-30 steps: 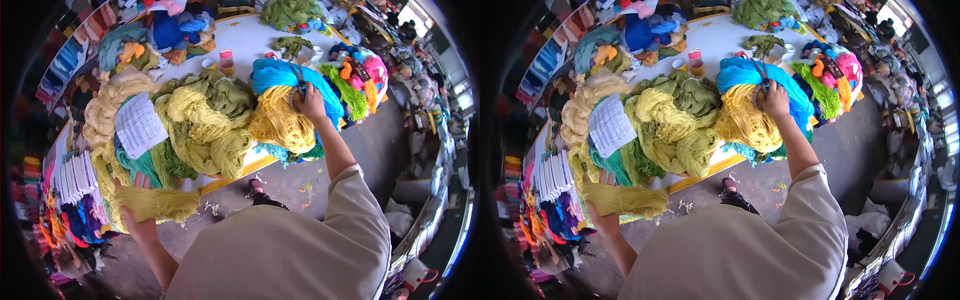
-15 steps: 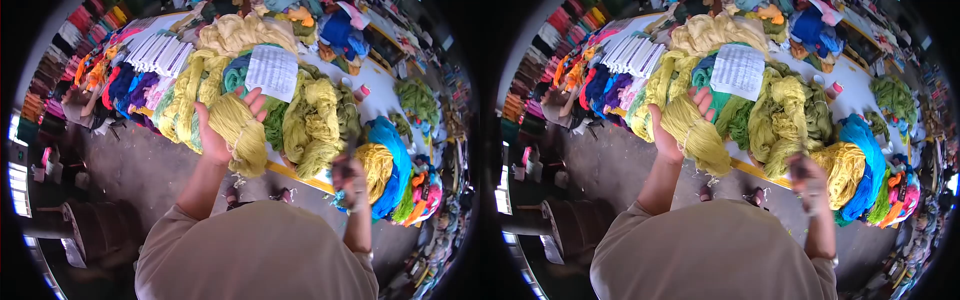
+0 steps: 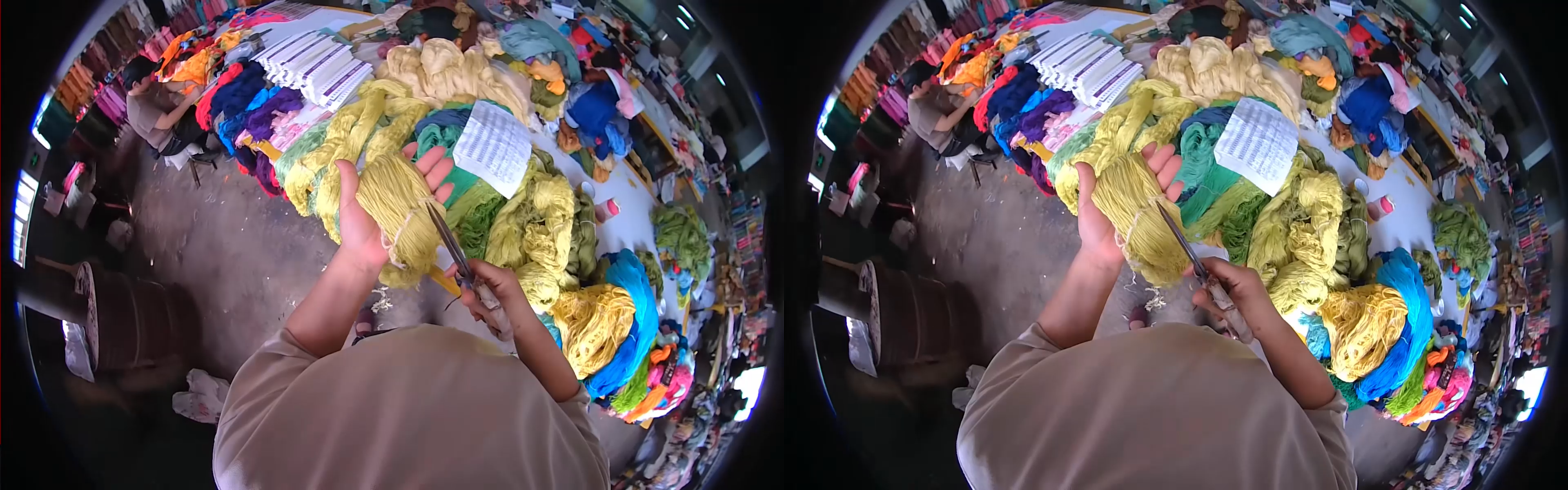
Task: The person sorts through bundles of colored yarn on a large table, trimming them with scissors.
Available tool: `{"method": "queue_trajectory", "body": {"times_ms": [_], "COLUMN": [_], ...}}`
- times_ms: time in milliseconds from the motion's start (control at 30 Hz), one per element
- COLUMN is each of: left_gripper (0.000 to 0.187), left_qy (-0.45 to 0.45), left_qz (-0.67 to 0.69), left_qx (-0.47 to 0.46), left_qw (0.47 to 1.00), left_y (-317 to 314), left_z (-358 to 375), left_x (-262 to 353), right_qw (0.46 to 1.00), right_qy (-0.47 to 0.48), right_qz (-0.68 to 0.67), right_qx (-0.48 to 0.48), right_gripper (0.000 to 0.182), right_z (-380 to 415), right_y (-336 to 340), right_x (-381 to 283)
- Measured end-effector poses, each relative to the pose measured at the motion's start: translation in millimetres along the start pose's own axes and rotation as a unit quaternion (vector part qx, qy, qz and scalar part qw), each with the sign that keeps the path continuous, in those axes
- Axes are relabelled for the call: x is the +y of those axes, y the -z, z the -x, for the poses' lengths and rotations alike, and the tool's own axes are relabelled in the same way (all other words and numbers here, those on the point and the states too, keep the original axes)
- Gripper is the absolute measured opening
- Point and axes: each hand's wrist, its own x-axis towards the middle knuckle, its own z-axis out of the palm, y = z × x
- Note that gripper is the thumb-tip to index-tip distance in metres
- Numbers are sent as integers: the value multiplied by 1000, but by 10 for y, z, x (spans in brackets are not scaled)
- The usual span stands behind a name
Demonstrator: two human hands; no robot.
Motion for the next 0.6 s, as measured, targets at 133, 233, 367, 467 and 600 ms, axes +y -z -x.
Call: {"method": "queue_trajectory", "body": {"times_ms": [133, 233, 367, 467, 600], "left_gripper": [96, 96, 93, 88, 84], "left_qy": [3, 16, 27, 6, -25], "left_qz": [-55, -103, -171, -206, -322], "left_qx": [5, 2, 10, 18, 6], "left_qw": [998, 995, 985, 978, 946], "left_y": [-32, 0, 43, -35, -78], "left_z": [77, 110, 168, 191, 160], "left_x": [-21, -86, -189, -213, -201], "right_qw": [999, 996, 997, 997, 981], "right_qy": [28, 70, 78, 64, 173], "right_qz": [16, 54, 7, -34, -81], "right_qx": [-4, 1, 12, 5, 43], "right_gripper": [33, 30, 32, 37, 57], "right_z": [-46, -115, -171, -138, -162], "right_y": [-40, -26, -49, -70, -93], "right_x": [-77, -44, -36, -24, -21]}}
